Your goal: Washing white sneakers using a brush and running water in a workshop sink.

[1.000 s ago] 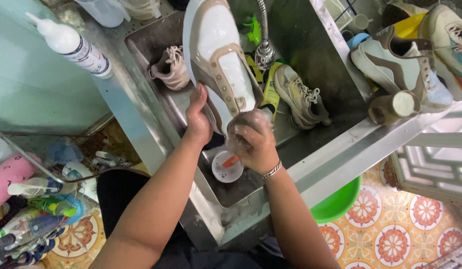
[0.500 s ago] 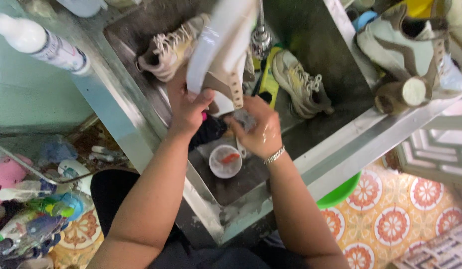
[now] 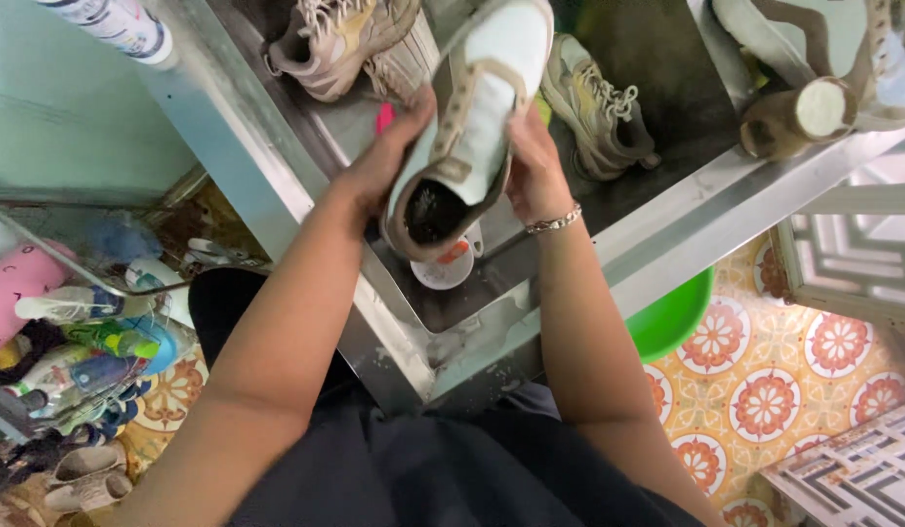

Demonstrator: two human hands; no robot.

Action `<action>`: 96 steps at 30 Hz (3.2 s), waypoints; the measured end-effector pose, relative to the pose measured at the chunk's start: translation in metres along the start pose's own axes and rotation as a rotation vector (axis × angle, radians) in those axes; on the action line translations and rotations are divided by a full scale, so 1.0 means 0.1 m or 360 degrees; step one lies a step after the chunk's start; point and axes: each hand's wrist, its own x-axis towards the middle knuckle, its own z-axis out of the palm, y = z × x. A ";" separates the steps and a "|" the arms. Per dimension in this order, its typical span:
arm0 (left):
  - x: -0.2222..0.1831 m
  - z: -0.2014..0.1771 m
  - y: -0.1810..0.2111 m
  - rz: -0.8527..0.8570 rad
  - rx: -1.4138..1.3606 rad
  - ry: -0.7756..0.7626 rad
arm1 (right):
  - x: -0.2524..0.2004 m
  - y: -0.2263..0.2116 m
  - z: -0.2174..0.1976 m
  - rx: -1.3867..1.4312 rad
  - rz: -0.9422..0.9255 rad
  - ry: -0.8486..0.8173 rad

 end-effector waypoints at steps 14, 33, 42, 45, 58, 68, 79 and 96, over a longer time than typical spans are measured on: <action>-1.51 0.80 -0.15 0.0675 0.1894 0.0863 | -0.58 0.30 0.50 0.0168 0.0402 0.0131; -2.35 1.06 0.25 0.0415 0.2438 0.0958 | -0.47 0.53 0.57 -0.3296 0.0846 -0.0723; -2.27 0.99 0.13 0.1041 0.3565 0.0629 | -0.63 -0.04 0.43 -0.2800 0.0682 -0.0259; -2.27 0.83 0.07 0.0889 0.3558 0.0349 | -0.74 -0.12 0.32 -0.2832 0.0498 -0.0087; -2.49 0.93 -0.15 0.0600 0.3574 0.0598 | -1.52 -0.27 0.17 -0.1950 -0.0290 0.0880; -2.61 1.30 0.04 0.0439 0.2922 0.0551 | -1.74 0.00 1.11 -0.1639 -0.0551 0.0223; -2.63 1.59 -0.14 -0.0087 0.2762 0.0860 | -2.27 0.08 1.47 -0.1993 -0.0388 0.0213; -2.36 1.27 -0.07 -0.0151 0.0080 0.0603 | -2.46 0.01 0.97 -0.2066 -0.0664 0.0294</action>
